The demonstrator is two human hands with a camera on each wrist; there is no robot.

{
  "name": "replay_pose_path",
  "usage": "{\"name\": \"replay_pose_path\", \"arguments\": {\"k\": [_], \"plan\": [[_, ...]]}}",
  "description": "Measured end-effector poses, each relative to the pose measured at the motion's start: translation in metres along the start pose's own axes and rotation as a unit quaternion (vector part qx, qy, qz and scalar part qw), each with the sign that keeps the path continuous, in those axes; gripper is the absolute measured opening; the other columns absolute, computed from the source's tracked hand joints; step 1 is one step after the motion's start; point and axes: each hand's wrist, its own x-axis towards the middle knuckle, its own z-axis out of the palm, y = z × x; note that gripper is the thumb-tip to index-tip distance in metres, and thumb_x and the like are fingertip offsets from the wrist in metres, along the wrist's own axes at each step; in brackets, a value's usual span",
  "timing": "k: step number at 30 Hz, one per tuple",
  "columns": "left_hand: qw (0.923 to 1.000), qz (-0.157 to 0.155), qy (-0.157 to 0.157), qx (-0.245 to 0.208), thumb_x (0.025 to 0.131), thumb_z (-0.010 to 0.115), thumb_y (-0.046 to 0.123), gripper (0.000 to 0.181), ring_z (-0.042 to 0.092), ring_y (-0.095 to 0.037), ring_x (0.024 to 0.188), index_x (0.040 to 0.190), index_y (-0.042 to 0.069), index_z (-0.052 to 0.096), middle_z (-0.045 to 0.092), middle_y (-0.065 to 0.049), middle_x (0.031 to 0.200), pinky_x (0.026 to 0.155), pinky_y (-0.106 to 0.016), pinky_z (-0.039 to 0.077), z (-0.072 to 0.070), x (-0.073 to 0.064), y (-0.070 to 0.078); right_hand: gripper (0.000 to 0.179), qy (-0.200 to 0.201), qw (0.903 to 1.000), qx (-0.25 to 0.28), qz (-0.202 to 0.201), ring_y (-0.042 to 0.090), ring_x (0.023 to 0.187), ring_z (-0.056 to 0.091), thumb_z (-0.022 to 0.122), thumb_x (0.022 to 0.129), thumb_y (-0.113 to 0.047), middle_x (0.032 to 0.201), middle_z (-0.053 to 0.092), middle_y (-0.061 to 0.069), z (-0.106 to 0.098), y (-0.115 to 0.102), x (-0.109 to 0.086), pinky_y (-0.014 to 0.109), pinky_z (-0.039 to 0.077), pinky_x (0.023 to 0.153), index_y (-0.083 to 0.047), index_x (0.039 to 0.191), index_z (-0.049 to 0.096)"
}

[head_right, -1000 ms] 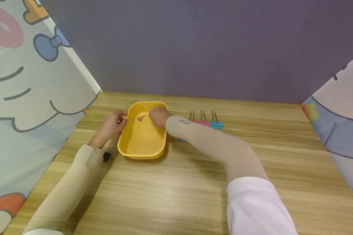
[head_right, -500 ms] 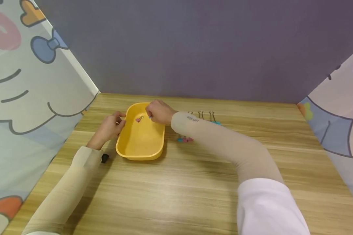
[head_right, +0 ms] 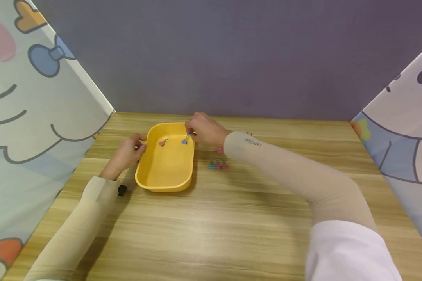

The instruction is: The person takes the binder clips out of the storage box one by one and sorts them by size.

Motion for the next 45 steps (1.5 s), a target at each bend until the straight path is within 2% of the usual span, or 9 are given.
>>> {"name": "replay_pose_path", "arguments": {"k": [6,14,21,23,26,29,30,34,45], "plan": [[1.0000,0.003,0.003,0.004,0.097,0.049,0.007,0.029,0.056,-0.019,0.051,0.123,-0.007,0.046,0.060,-0.020,0.086,0.047,-0.030,0.049,0.000,0.000,-0.001,0.006,0.018,0.9998,0.000,0.000,0.021,0.084,0.054,0.072,0.082,-0.002,0.086,0.065,0.003,-0.006,0.008,-0.019,0.034,0.044,0.084,-0.005,0.086,0.070],[0.9999,-0.007,-0.008,0.003,0.098,0.048,0.009,0.030,0.057,-0.020,0.052,0.124,-0.006,0.046,0.060,-0.020,0.089,0.048,-0.031,0.050,-0.001,0.001,0.001,0.008,0.014,0.9999,0.001,0.000,0.023,0.081,0.055,0.071,0.081,0.000,0.084,0.063,0.003,-0.006,0.016,-0.054,0.035,0.046,0.078,-0.008,0.085,0.070],[1.0000,-0.001,-0.005,-0.001,0.098,0.049,0.008,0.029,0.057,-0.020,0.052,0.123,-0.007,0.046,0.059,-0.021,0.088,0.048,-0.032,0.050,-0.001,0.000,0.001,0.008,0.024,0.9997,0.003,-0.001,0.017,0.075,0.052,0.077,0.080,-0.010,0.081,0.063,0.001,-0.001,0.019,-0.084,0.033,0.045,0.071,-0.007,0.084,0.072],[1.0000,0.001,-0.005,0.001,0.098,0.048,0.008,0.029,0.057,-0.020,0.051,0.123,-0.007,0.045,0.059,-0.021,0.088,0.048,-0.031,0.050,-0.002,0.000,0.001,0.008,0.030,0.9995,-0.002,0.000,0.017,0.075,0.052,0.077,0.079,-0.008,0.080,0.063,0.002,0.001,0.019,-0.092,0.034,0.045,0.071,-0.005,0.085,0.072],[1.0000,0.005,-0.005,0.005,0.098,0.049,0.007,0.030,0.056,-0.020,0.051,0.124,-0.007,0.045,0.060,-0.020,0.088,0.047,-0.031,0.050,-0.001,0.000,0.000,0.009,0.030,0.9995,-0.006,0.005,0.019,0.075,0.056,0.077,0.078,-0.003,0.079,0.062,0.003,0.005,0.018,-0.103,0.041,0.046,0.087,-0.005,0.084,0.072],[0.9999,0.007,-0.007,0.006,0.098,0.049,0.007,0.030,0.056,-0.019,0.050,0.124,-0.007,0.045,0.060,-0.020,0.087,0.047,-0.031,0.050,-0.001,0.000,0.000,0.011,0.027,0.9995,-0.008,0.012,0.019,0.075,0.057,0.077,0.076,0.000,0.078,0.062,0.003,0.010,0.020,-0.112,0.042,0.047,0.088,-0.006,0.082,0.070],[0.9999,0.007,-0.007,0.006,0.098,0.049,0.007,0.030,0.056,-0.019,0.050,0.124,-0.007,0.045,0.060,-0.020,0.087,0.047,-0.031,0.050,-0.001,0.000,0.000,0.011,0.027,0.9995,-0.009,0.012,0.019,0.075,0.057,0.077,0.075,0.001,0.078,0.061,0.003,0.012,0.021,-0.114,0.042,0.047,0.088,-0.006,0.080,0.069],[0.9999,0.004,-0.010,0.005,0.098,0.049,0.007,0.030,0.057,-0.021,0.051,0.124,-0.007,0.045,0.059,-0.020,0.087,0.047,-0.031,0.050,-0.001,-0.001,0.001,0.011,0.025,0.9995,-0.005,0.018,0.017,0.075,0.054,0.077,0.076,0.000,0.079,0.061,0.001,0.018,0.023,-0.125,0.034,0.049,0.069,-0.007,0.080,0.070],[0.9999,-0.002,-0.010,0.007,0.098,0.048,0.008,0.030,0.057,-0.019,0.051,0.124,-0.006,0.045,0.059,-0.020,0.089,0.048,-0.031,0.051,-0.002,-0.002,0.003,0.013,0.009,0.9994,0.018,0.027,0.014,0.075,0.056,0.076,0.075,0.002,0.080,0.062,0.000,0.037,0.030,-0.146,0.031,0.051,0.070,-0.008,0.078,0.068]]}}
